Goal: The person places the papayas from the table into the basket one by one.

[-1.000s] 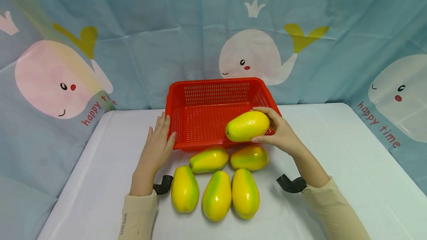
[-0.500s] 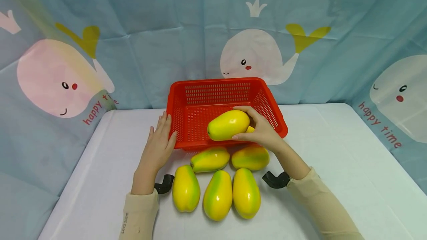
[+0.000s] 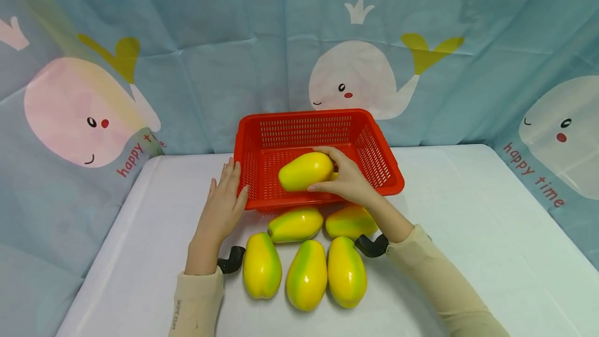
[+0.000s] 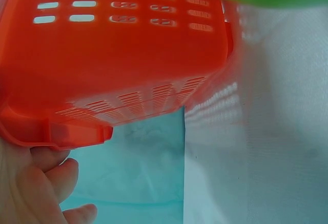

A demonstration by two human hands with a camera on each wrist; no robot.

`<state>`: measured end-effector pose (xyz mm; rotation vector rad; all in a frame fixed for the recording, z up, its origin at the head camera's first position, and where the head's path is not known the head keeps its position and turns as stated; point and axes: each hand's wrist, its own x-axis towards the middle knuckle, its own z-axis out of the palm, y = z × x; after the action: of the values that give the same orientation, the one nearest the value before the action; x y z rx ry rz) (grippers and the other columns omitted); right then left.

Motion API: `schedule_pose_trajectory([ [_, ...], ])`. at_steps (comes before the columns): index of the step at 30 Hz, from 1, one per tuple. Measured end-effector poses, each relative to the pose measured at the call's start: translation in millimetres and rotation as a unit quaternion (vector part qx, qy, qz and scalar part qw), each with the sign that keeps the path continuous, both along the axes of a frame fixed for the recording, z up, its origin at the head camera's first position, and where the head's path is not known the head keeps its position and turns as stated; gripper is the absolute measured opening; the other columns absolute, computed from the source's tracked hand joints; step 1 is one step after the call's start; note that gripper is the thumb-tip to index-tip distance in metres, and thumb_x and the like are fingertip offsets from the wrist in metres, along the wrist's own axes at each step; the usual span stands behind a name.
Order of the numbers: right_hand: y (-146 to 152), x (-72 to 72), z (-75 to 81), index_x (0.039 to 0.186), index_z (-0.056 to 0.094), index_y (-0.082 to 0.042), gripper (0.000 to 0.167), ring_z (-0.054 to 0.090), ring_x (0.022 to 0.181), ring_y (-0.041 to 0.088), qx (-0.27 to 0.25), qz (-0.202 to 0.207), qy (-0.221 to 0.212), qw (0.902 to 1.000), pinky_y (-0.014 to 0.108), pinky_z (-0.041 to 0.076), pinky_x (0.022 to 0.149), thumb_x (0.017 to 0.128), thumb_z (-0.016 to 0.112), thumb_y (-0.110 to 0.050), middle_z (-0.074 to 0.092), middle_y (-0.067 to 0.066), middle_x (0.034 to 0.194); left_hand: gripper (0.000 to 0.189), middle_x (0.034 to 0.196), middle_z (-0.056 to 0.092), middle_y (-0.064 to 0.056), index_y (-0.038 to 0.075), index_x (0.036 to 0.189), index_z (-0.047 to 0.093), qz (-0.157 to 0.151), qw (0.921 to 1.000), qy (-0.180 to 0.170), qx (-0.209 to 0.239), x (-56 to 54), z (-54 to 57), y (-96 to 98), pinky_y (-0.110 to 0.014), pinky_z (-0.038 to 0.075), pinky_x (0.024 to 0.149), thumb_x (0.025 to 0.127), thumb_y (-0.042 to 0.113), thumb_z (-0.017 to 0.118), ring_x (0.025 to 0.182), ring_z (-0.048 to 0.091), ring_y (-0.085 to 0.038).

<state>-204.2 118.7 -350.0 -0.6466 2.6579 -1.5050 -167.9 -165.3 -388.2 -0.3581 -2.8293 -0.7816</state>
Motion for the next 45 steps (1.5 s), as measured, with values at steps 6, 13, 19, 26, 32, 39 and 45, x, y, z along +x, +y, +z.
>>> schedule_pose_trajectory([
  [6,-5,-4.0,-2.4,0.137,0.044,-0.011,0.079,0.050,0.113,0.025,0.069,-0.005,0.017,0.9974,0.044,0.042,0.098,0.071,0.084,-0.025,0.049,0.007,0.133,0.060,0.156,0.013,-0.016,-0.002,0.148,0.019,-0.002,1.0000,0.006,0.000,-0.2,-1.5,0.6,-0.059,0.011,0.110,0.100,0.027,0.040,0.143,0.012,-0.031],
  [13,-13,-13.2,-4.7,0.137,0.044,-0.006,0.078,0.051,0.114,0.027,0.139,0.034,0.026,0.9893,0.043,0.042,0.097,0.072,0.083,-0.025,0.050,0.012,0.132,0.060,0.156,0.014,-0.017,-0.003,0.148,0.019,-0.002,1.0000,0.009,0.002,0.4,-1.1,-0.6,-0.059,0.009,0.110,0.100,0.028,0.038,0.143,0.012,-0.032],
  [19,-16,-21.5,-4.9,0.138,0.044,-0.007,0.076,0.051,0.112,0.026,0.161,0.058,-0.016,0.9851,0.043,0.041,0.098,0.075,0.081,-0.030,0.052,0.011,0.130,0.060,0.156,0.013,-0.016,-0.002,0.149,0.019,0.000,1.0000,0.005,-0.001,-0.1,0.3,-0.4,-0.059,0.010,0.110,0.100,0.028,0.039,0.143,0.012,-0.031],
  [26,-18,-25.8,-6.0,0.137,0.045,-0.006,0.072,0.051,0.110,0.024,0.169,0.081,-0.031,0.9817,0.042,0.042,0.097,0.078,0.078,-0.031,0.053,0.009,0.128,0.061,0.156,0.012,-0.015,-0.001,0.149,0.019,0.002,1.0000,-0.001,0.001,-0.4,0.4,-0.2,-0.059,0.010,0.110,0.100,0.027,0.041,0.143,0.011,-0.030],
  [32,-19,-26.9,-7.4,0.130,0.053,-0.006,0.054,0.055,0.106,0.023,0.168,0.105,-0.048,0.9790,0.036,0.047,0.092,0.083,0.073,-0.022,0.056,0.009,0.122,0.061,0.156,0.013,-0.016,-0.002,0.149,0.019,0.001,1.0000,0.001,0.001,0.3,0.6,0.1,-0.059,0.010,0.110,0.099,0.027,0.041,0.143,0.012,-0.031],
  [39,-19,-27.7,-8.0,0.125,0.058,-0.005,0.045,0.058,0.108,0.023,0.143,0.110,-0.070,0.9811,0.035,0.048,0.092,0.083,0.072,-0.013,0.060,0.008,0.118,0.061,0.156,0.014,-0.016,-0.002,0.148,0.020,0.000,1.0000,0.004,0.003,0.1,0.7,0.0,-0.059,0.010,0.110,0.099,0.026,0.042,0.143,0.012,-0.031],
  [45,-16,-28.2,-9.3,0.124,0.058,-0.004,0.044,0.059,0.108,0.023,0.096,0.096,-0.092,0.9865,0.036,0.048,0.092,0.084,0.072,-0.014,0.061,0.009,0.119,0.061,0.156,0.013,-0.015,-0.002,0.148,0.020,0.001,1.0000,0.000,0.005,0.3,0.3,0.2,-0.059,0.009,0.110,0.099,0.025,0.044,0.143,0.011,-0.031],
])
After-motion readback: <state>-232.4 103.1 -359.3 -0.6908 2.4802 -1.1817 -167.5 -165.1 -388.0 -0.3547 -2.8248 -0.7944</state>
